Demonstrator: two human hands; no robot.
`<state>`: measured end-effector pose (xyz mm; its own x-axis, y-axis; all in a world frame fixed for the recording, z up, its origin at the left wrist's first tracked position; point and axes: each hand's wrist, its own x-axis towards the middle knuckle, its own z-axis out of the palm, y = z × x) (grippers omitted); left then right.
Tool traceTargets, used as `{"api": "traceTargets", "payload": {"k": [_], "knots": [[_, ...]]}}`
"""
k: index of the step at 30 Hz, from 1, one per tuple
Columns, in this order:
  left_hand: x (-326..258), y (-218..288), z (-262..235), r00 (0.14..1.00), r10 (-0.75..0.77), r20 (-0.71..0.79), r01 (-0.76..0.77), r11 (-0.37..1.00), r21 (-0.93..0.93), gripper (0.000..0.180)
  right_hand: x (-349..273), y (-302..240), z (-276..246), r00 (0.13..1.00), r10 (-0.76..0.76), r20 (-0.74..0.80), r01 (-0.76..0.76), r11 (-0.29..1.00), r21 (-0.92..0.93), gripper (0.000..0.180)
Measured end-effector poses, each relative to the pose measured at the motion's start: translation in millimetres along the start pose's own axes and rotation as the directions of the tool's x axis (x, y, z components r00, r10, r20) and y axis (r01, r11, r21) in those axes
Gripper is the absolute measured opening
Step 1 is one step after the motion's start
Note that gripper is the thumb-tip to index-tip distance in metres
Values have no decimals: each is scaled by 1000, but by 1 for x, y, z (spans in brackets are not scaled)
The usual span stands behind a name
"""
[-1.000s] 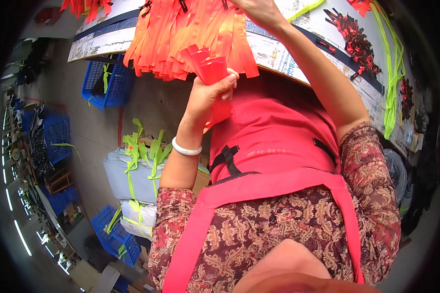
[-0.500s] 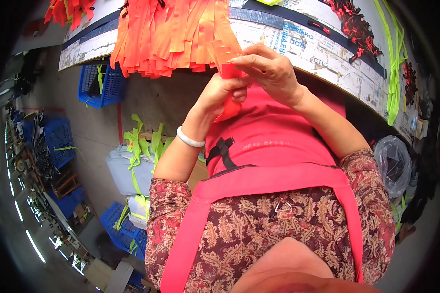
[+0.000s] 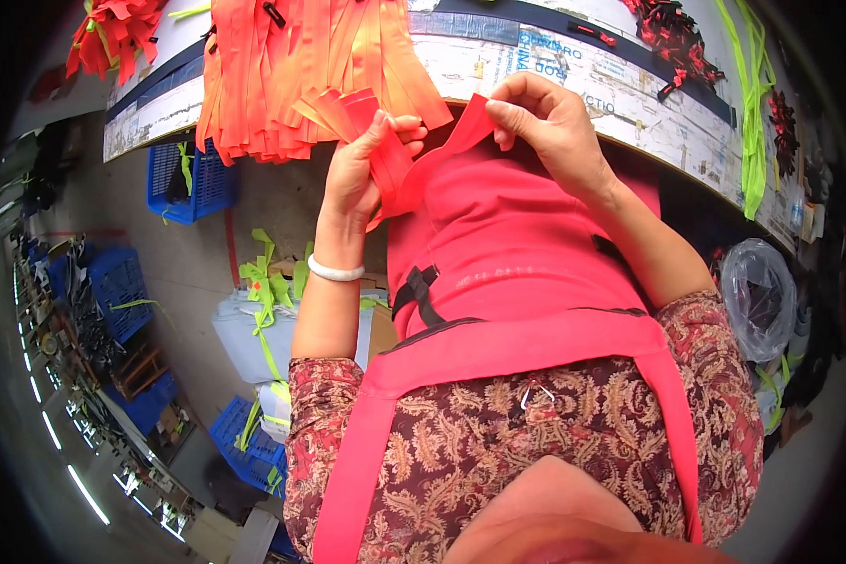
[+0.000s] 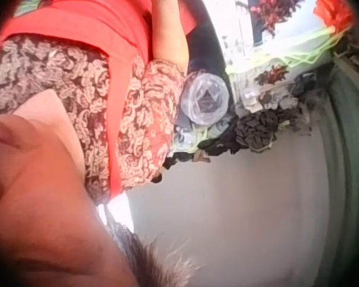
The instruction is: Assembling decorative items by manually attaching black plastic ties to red fabric strips.
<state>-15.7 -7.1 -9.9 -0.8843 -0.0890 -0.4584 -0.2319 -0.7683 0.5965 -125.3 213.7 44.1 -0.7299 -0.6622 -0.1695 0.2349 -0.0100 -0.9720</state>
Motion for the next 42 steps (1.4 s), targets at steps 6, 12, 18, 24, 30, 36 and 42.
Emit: {"api": "traceTargets", "payload": {"k": [6, 12, 18, 24, 30, 36, 42], "knots": [[-6, -13, 52, 942, 262, 211, -336, 707, 622, 14, -12, 8, 11, 997, -45, 61, 54, 987, -153, 10], [-10, -27, 63, 919, 332, 211, -378, 600, 705, 9, -14, 17, -4, 936, -262, 233, 351, 689, -635, 12], [-8, -30, 62, 960, 210, 183, -275, 605, 747, 6, -21, 18, -16, 957, -110, 268, 261, 728, -634, 15], [1, -29, 72, 981, 96, 166, -190, 599, 778, 9, -24, 21, -21, 981, -98, 168, 164, 882, -441, 18], [2, -47, 111, 728, 331, 600, -665, 133, 735, 21, -31, 72, -24, 987, 133, 90, -123, 986, -110, 24], [2, -35, 77, 948, 134, 290, -262, 845, 467, 3, -15, -4, -136, 777, -575, -257, 97, 513, -853, 11], [-1, -49, 84, 966, -43, 254, -54, 932, 360, 6, 7, 12, -306, 403, -835, -375, -435, 186, -881, 44]]}}
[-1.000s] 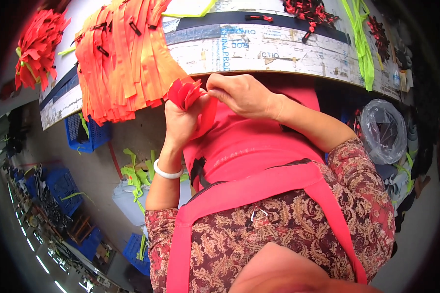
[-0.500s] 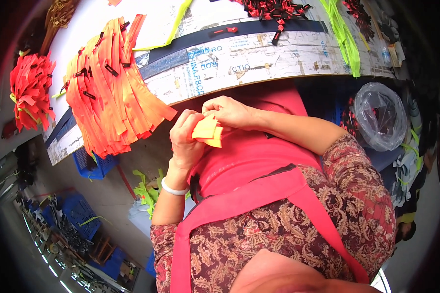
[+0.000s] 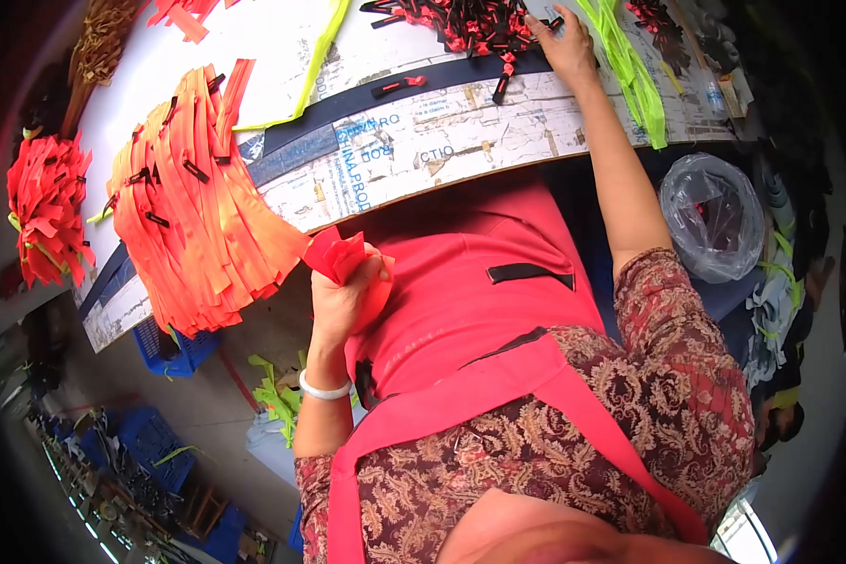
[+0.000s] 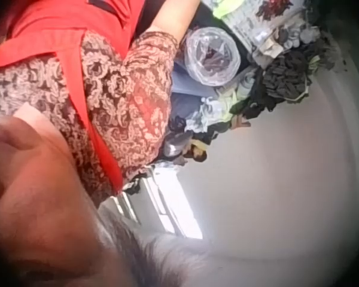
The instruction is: Assembling decorative items by manually attaching black plastic ties to red fabric strips.
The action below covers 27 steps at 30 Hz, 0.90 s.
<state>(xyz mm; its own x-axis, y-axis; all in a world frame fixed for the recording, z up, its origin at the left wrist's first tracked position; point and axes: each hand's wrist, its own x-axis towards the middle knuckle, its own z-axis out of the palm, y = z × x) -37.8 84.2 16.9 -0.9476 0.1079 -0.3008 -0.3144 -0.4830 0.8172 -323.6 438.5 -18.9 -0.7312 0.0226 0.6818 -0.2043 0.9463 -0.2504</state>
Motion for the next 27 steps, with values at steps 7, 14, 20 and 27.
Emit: {"api": "traceTargets", "payload": {"k": [7, 14, 20, 27], "knots": [[2, -13, -4, 1000, -24, -1, 24, 994, 111, 4, -14, -82, -1, 950, -175, 257, 105, 958, 266, 50], [1, -5, 0, 997, -68, 31, 53, 937, 346, 4, 14, -70, 1, 865, 33, 501, -355, 745, 564, 16], [-4, -11, -6, 998, -64, -16, 66, 988, 136, 5, 28, -36, 23, 567, -155, 809, -767, -458, 450, 29], [-6, -5, -12, 999, -41, -26, 45, 984, 173, 9, 16, -86, 12, 380, -172, 909, -756, -623, 198, 21]]}}
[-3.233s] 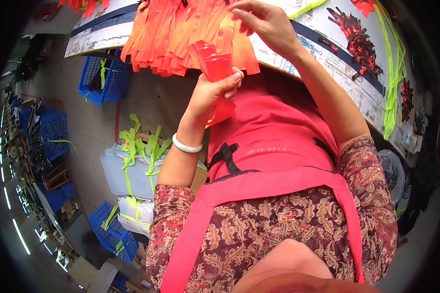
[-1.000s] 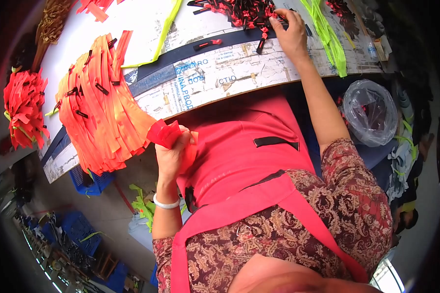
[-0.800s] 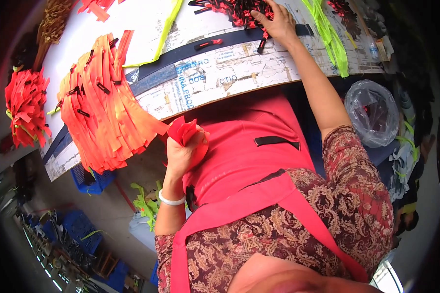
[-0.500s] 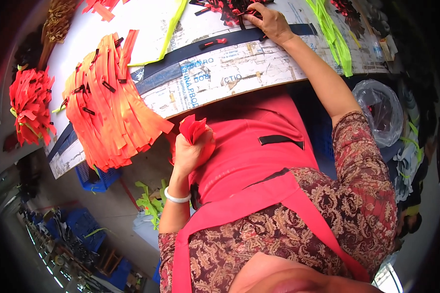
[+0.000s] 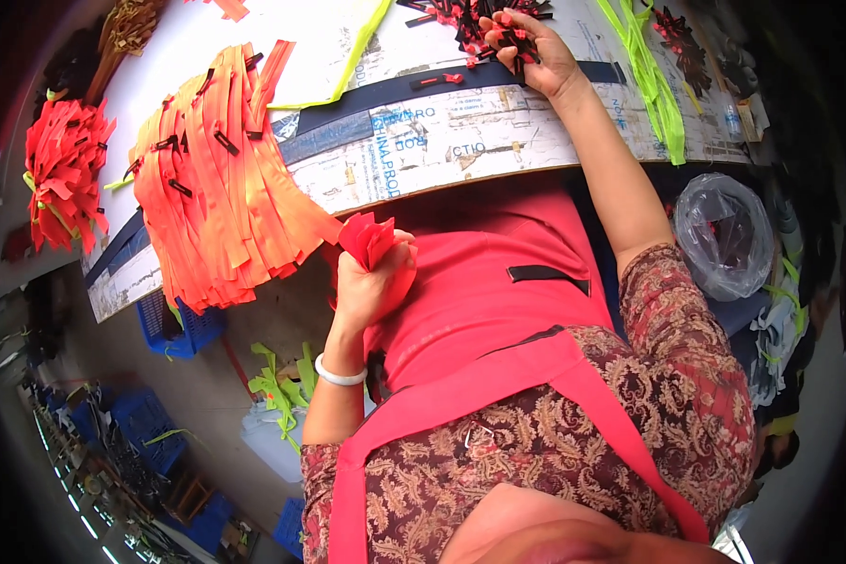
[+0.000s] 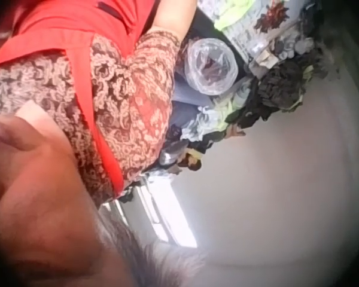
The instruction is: Assembling decorative items by manually attaching black plastic ties to red fabric strips.
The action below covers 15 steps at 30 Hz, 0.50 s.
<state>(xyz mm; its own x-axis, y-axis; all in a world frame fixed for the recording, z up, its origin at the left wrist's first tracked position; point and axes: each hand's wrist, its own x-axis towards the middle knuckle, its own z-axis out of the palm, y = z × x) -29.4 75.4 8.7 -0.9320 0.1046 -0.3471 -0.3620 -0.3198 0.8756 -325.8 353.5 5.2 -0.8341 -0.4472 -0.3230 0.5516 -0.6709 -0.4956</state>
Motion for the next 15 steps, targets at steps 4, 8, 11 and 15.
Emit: {"api": "traceTargets", "payload": {"k": [4, 8, 11, 15], "knots": [[1, 10, -6, 996, 66, -53, -70, 993, -98, 11, -12, 17, 26, 938, 134, 319, -121, 991, -61, 27], [9, 24, -4, 988, 69, -139, -84, 991, -104, 12, -36, 55, 51, 948, 189, 258, -137, 969, -208, 26], [23, 31, -7, 968, 44, -248, -70, 993, -96, 16, -66, 97, 79, 897, 357, 261, -280, 916, -289, 26], [36, 32, -6, 968, 165, -188, -203, 957, -209, 6, -91, 146, 95, 770, 582, 260, -415, 767, -490, 26]]}}
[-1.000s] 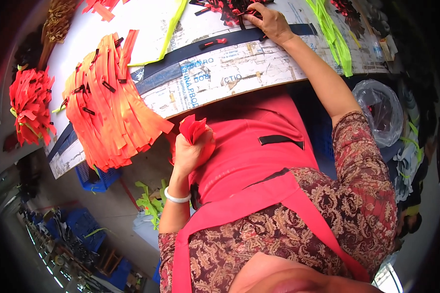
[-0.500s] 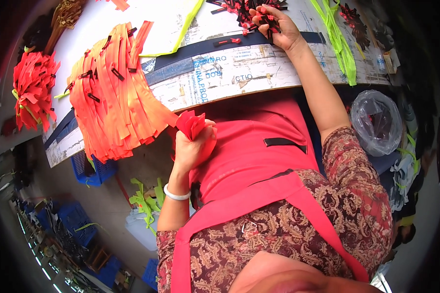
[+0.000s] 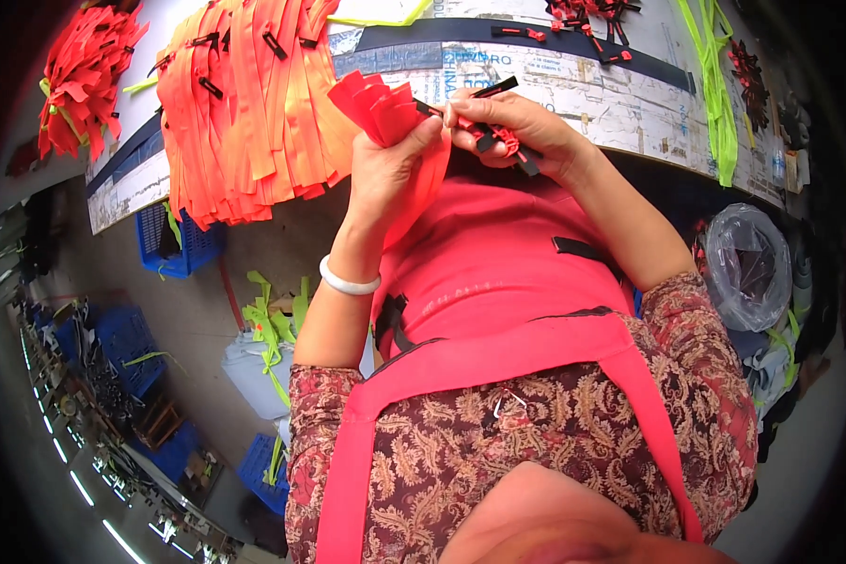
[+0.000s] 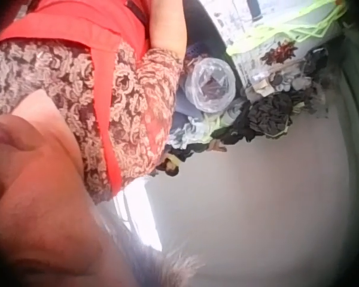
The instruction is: Assembling decorative items by manually attaching black plastic ties to red fabric strips.
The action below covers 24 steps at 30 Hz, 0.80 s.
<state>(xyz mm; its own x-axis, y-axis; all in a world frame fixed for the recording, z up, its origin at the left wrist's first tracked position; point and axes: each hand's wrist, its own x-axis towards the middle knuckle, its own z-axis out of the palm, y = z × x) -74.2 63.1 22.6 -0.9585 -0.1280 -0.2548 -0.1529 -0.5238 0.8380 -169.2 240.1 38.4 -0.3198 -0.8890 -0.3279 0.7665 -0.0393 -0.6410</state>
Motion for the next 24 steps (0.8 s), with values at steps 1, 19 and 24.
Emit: {"api": "traceTargets", "payload": {"k": [1, 19, 24], "knots": [[1, 4, 4, 999, 41, 0, -41, 999, -15, 5, 3, 6, 0, 1000, -3, 8, 3, 999, 39, 25], [-30, 9, -14, 967, 157, -201, -161, 987, -2, 7, -9, 46, 16, 985, 83, -151, -78, 996, 39, 35], [-33, 5, -11, 961, 195, -198, -203, 979, -17, 7, -10, 39, 28, 992, 84, -94, -71, 988, 137, 36]]}}
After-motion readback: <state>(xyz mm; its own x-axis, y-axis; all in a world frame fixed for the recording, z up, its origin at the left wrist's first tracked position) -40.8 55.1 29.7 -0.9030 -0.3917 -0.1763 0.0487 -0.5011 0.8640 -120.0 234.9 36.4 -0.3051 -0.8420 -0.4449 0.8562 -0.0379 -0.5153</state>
